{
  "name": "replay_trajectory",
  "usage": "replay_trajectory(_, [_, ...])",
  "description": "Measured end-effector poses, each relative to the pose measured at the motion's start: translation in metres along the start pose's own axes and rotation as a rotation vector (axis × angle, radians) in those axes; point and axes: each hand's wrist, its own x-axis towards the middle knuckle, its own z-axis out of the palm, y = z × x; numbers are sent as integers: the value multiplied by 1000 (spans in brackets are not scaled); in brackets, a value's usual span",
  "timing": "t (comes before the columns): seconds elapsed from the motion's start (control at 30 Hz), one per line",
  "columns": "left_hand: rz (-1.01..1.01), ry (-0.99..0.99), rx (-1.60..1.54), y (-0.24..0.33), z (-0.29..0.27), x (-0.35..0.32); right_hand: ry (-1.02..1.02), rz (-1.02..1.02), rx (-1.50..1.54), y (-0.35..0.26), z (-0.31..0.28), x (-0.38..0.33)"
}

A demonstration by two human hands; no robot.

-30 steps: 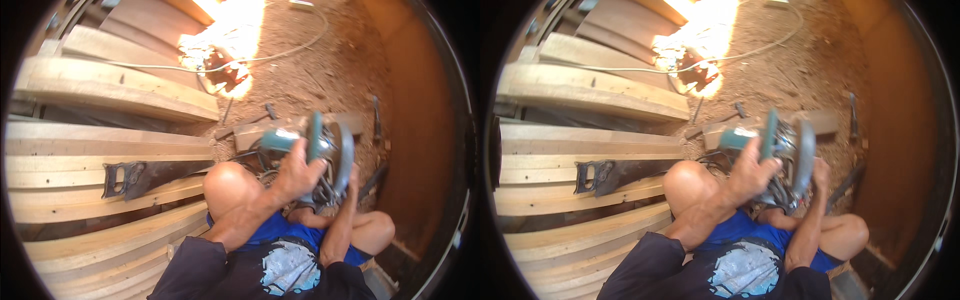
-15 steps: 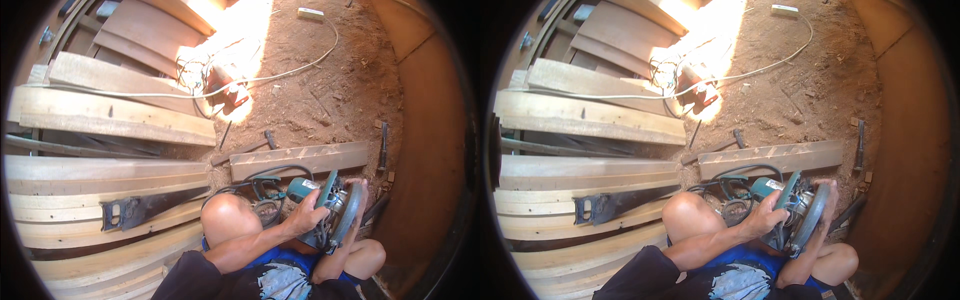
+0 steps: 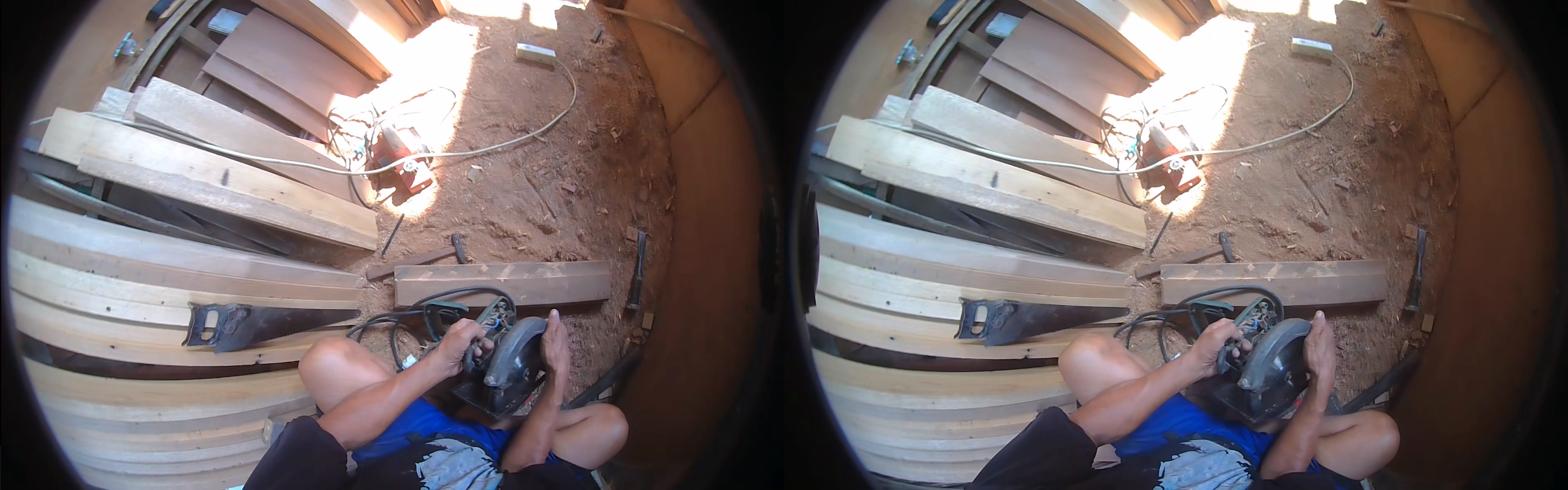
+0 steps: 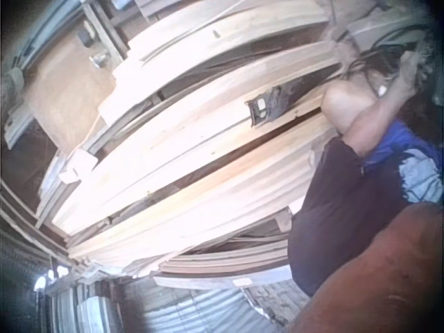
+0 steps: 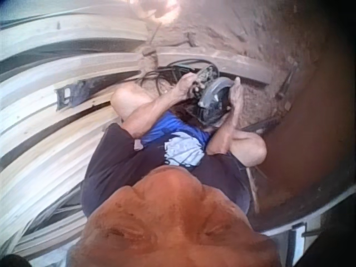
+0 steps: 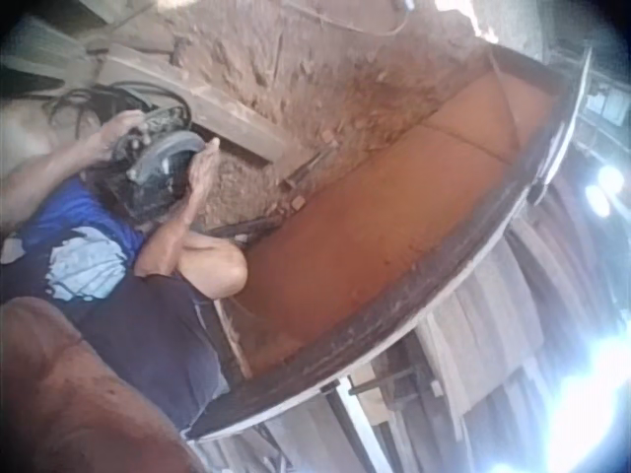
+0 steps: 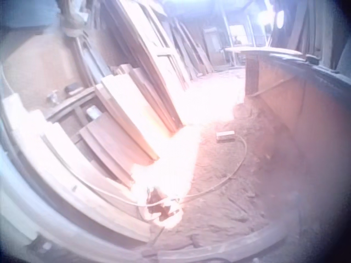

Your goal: The person disassembles the housing of a circular saw, using a screwdriver to remove screws and pliers to disconnect internal wiring.

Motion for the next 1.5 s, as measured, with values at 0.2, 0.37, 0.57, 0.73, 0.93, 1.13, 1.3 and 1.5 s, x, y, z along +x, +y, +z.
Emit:
replay_trajectory(0.2, [43, 57, 80, -15, -24, 2, 17, -173, 4, 51, 41, 20])
replay_trajectory(0.37, [97, 60, 103, -33, -17, 4, 17, -147, 30, 80, 58, 41])
replay_trajectory(0.57, [236, 147, -13, -64, -21, 14, 143, -281, 21, 74, 63, 53])
replay_trajectory(0.73, [290, 137, 50, -67, -31, 13, 27, -198, 7, 66, 57, 47])
replay_trajectory(0.93, [339, 214, 202, -79, -32, 23, 144, -361, 44, 79, 58, 61])
replay_trajectory(1.13, [411, 207, 495, -87, -38, 22, 83, -548, 147, 118, 59, 115])
replay_trajectory(1.3, [541, 374, 585, -87, -11, -10, -14, -169, 436, 140, 58, 160])
replay_trajectory(1.5, [603, 698, 860, -102, -14, -41, -59, -357, 366, 127, 71, 158])
